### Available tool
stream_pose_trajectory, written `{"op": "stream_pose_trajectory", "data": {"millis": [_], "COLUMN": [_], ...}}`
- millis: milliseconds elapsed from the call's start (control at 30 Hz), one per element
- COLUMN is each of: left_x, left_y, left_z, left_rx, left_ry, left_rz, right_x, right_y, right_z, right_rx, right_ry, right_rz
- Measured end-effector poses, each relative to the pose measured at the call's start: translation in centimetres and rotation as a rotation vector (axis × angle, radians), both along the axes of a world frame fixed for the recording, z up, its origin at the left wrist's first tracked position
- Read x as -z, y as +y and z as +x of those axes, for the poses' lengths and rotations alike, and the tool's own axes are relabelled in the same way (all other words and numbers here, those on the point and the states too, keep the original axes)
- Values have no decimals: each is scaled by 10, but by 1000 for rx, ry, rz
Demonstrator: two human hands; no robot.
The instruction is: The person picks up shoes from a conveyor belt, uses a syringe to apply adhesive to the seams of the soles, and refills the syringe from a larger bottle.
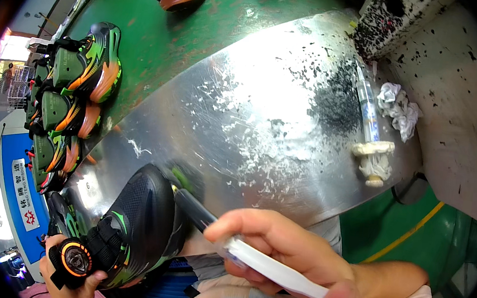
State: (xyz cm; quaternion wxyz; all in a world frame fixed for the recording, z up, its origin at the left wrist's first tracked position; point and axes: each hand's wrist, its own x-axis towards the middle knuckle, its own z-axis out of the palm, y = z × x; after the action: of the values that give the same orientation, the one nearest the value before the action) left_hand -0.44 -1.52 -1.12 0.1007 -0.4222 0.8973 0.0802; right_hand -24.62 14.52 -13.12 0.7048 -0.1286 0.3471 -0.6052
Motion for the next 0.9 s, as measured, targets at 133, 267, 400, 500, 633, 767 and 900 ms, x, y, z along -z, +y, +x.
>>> {"op": "stream_pose_trajectory", "data": {"millis": [133,267,400,500,633,767,900], "left_x": [1,3,8,9,11,11,20], "left_y": [17,35,49,56,60,60,52], "left_z": [-7,-15,-21,-26,-28,-29,-12], "left_rx": [-59,-59,-109,-168,-212,-252,-231], "left_ry": [9,28,122,106,137,104,175], "left_rz": [-7,-19,-45,-44,-87,-131,-98], "right_x": [-9,-7,-14,-23,-9,0,37], "right_y": [-2,11,30,28,34,52,43], "right_z": [16,38,50,76,90,100,113], "right_rx": [34,123,125,244,256,123,277], "right_ry": [62,-27,-214,123,303,528,875], "right_rz": [-11,25,222,4,-224,-290,-628]}}
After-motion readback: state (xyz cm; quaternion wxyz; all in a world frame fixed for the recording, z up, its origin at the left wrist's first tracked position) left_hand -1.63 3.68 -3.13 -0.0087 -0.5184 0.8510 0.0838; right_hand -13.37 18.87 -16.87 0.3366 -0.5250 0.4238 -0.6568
